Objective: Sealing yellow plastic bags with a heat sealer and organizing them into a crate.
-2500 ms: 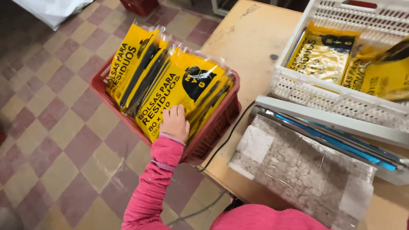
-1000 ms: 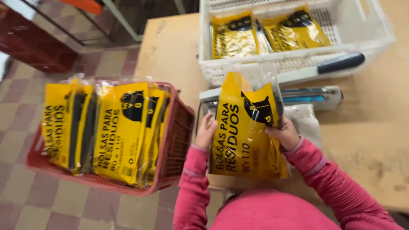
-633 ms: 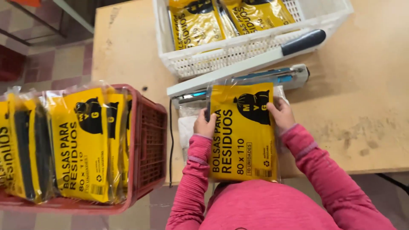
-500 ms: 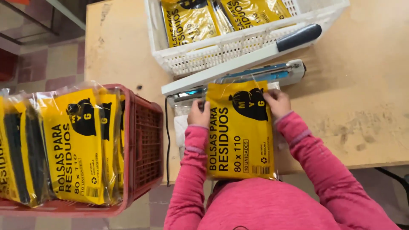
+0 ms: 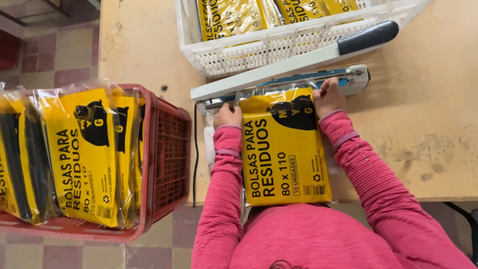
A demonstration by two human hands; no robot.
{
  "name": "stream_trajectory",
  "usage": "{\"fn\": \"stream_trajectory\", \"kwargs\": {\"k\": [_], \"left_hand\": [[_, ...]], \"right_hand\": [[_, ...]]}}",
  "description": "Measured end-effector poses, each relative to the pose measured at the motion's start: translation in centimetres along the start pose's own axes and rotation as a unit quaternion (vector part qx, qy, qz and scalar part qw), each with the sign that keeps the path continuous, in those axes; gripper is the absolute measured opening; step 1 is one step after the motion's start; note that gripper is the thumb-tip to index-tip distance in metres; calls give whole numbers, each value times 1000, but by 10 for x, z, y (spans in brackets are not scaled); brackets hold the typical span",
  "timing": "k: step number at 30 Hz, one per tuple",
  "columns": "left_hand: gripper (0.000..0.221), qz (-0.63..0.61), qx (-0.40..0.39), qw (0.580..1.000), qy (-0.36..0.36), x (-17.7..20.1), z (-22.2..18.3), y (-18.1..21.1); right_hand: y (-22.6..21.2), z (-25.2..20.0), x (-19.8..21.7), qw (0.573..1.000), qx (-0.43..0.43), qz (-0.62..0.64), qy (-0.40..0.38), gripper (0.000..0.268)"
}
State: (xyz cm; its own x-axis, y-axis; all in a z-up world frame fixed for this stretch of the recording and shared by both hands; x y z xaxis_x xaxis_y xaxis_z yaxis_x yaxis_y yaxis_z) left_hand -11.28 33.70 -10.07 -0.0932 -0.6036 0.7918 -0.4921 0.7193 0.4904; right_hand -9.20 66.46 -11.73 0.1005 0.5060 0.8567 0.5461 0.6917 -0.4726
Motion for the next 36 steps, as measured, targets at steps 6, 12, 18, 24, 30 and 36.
{"fn": "stream_trajectory", "kwargs": {"k": [6,12,18,24,30,36], "left_hand": [[35,4,23,1000,16,-6,9,4],[37,4,34,999,30,0,7,16],[37,4,33,999,42,3,6,21],[37,5,33,999,38,-8,19,11],[38,3,37,999,30,-9,22,8],[41,8,46,999,15,-9,23,8]], "right_hand": [[4,10,-10,991,111,-49,51,8],[21,24,-33,950,239,-106,173,22],[31,38,-47,929,260,-139,224,22],[37,49,-54,926,260,-127,244,19],[12,15,-1,921,267,-100,265,15],[-121,-30,108,761,528,-62,373,11]]}}
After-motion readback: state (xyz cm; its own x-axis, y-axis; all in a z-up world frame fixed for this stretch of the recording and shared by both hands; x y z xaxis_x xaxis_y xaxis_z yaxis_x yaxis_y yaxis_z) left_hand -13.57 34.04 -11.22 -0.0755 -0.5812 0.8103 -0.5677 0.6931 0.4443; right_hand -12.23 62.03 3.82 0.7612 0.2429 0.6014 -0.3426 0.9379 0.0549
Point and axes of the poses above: each hand's wrist, its own z-axis towards the middle knuckle, its own x-axis out of the back of the hand, y = z × x, the point moved 1 cm from there along z, towards the middle knuckle, and after that the axes turned 8 degrees about -z, right-handed, at the moved point
